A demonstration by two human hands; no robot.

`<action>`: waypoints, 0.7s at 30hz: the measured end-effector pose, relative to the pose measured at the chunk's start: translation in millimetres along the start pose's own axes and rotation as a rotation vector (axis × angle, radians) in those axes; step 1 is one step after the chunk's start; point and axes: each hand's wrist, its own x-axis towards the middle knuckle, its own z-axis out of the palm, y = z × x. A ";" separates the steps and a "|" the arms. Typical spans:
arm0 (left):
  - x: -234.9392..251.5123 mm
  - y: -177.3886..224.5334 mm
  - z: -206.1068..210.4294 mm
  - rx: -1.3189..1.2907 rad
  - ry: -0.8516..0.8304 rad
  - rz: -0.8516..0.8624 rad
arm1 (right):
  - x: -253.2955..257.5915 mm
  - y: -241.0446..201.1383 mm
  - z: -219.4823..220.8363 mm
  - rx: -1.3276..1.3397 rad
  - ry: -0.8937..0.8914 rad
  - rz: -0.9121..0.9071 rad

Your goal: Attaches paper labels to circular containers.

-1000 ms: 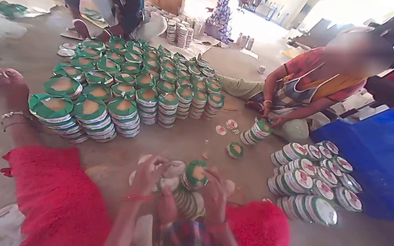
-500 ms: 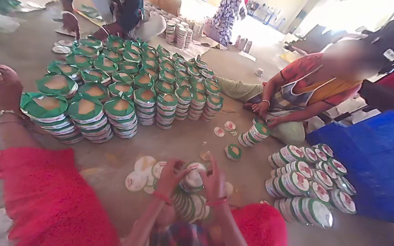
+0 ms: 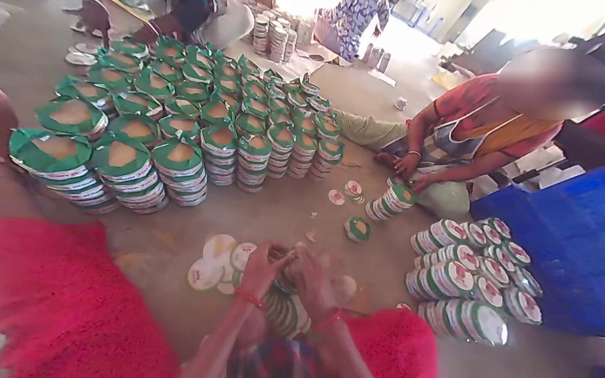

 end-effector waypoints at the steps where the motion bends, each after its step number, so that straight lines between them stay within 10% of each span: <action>1: -0.4 -1.1 -0.4 -0.009 -0.001 -0.005 | -0.6 1.5 0.3 -0.006 -0.013 0.004; 12: -5.3 -3.6 -13.5 -0.018 -0.128 0.035 | -6.1 14.7 9.5 0.030 -0.003 -0.044; 17: -13.3 -3.3 -2.2 0.195 -0.123 0.310 | 0.6 3.6 -8.1 0.056 -0.193 0.050; 21: -22.7 15.6 12.6 0.401 -0.227 0.295 | -10.8 7.0 -22.0 0.362 0.070 0.161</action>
